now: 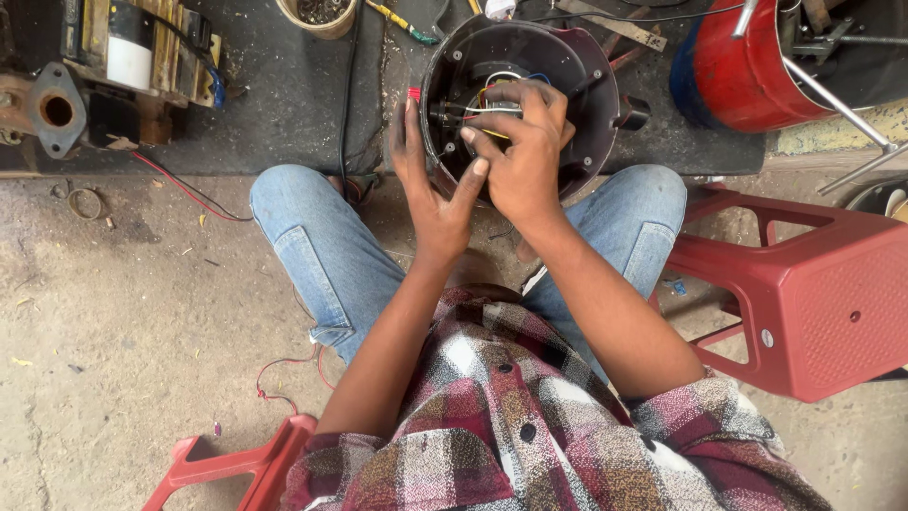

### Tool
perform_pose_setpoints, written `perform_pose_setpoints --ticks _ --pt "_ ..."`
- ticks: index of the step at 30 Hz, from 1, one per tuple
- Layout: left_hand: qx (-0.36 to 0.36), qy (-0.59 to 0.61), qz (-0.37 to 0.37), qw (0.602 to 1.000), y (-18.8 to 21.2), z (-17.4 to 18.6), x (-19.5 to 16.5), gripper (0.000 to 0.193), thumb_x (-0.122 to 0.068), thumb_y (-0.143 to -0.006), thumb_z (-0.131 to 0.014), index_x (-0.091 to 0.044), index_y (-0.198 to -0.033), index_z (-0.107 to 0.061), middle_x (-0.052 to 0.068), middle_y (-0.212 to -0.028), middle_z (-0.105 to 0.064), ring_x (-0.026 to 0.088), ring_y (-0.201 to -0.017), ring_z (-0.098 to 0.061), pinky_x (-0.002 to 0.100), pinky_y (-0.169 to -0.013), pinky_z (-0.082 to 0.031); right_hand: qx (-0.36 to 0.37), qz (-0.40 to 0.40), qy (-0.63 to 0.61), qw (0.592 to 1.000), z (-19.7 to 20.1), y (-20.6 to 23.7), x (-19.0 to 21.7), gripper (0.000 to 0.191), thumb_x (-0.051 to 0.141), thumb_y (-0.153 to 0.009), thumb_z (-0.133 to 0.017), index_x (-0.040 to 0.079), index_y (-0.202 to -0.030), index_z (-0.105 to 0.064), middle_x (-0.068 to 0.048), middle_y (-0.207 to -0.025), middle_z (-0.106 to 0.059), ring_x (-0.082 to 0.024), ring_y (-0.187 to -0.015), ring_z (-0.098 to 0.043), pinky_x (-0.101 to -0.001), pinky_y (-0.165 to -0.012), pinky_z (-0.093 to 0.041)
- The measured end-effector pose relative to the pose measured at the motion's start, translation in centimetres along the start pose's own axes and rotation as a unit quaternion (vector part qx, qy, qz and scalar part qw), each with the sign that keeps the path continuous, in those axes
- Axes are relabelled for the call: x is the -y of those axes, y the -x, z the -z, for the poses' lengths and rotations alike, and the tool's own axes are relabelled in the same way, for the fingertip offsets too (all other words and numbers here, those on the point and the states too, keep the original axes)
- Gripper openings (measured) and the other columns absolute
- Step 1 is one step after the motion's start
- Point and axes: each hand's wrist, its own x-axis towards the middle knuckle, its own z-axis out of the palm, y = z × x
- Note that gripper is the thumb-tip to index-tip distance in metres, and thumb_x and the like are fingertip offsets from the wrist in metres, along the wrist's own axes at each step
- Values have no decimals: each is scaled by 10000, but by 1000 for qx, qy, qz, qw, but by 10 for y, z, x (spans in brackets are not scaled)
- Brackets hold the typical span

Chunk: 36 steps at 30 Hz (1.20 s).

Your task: The person uses a cordless drill to fasten screws into a cylindrical housing containing a motor and wiring. They then attach a red plastic cap to the housing and connect a power cord to the internal terminals.

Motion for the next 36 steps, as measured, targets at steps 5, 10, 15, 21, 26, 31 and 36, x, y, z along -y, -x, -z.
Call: perform_pose_setpoints --ticks 5,10,15,21,26,31,36 --pt "-1 -3 6 1000 0 -1 0 903 -309 -973 -784 -76 -1683 -275 210 -1670 -271 333 -1603 -210 461 -1341 -176 6 9 12 1000 -1 -1 -2 105 187 -859 -860 121 -937 -834 -34 -1252 -659 -288 -1312 -440 -465 -1075 -283" --pt "0 6 10 1000 1 -2 -1 897 -306 -981 -773 -78 -1684 -265 217 -1672 -241 333 -1601 -204 457 -1336 -192 8 24 23 999 0 -2 -3 118 186 -847 -867 113 -934 -834 -41 -1267 -643 -303 -1310 -432 -475 -1065 -276" --pt "12 19 5 1000 0 -1 0 884 -287 -1002 -763 -79 -1691 -250 220 -1659 -235 333 -1599 -219 453 -1335 -208 6 67 54 996 -2 -5 -4 118 133 -799 -849 99 -910 -829 -57 -1279 -637 -337 -1354 -414 -487 -1084 -276" --pt "30 20 -1 999 -1 4 4 818 -273 -1038 -717 -68 -1684 -259 226 -1651 -223 345 -1574 -254 457 -1335 -260 0 197 140 970 -1 -11 -5 49 83 -842 -767 44 -865 -786 -69 -1257 -651 -333 -1420 -402 -506 -1117 -263" --pt "35 -7 -14 999 0 4 9 747 -288 -1083 -653 -66 -1682 -264 223 -1644 -227 345 -1587 -243 450 -1325 -254 1 247 147 958 -2 -17 -8 98 93 -854 -700 13 -822 -746 -53 -1177 -660 -322 -1405 -440 -503 -1111 -284" --pt "53 -20 -20 998 3 7 12 721 -322 -1115 -609 -64 -1686 -253 229 -1661 -232 354 -1600 -226 461 -1335 -223 -12 269 167 949 -4 -16 -10 134 111 -853 -662 2 -793 -711 -52 -1096 -644 -307 -1344 -497 -504 -1074 -316" --pt "72 -38 -30 996 5 11 13 746 -412 -1127 -561 -62 -1690 -221 227 -1675 -208 356 -1602 -209 470 -1334 -200 -18 293 166 942 -6 -13 -12 177 140 -821 -630 -20 -795 -703 -87 -1091 -635 -314 -1316 -507 -505 -1065 -336"
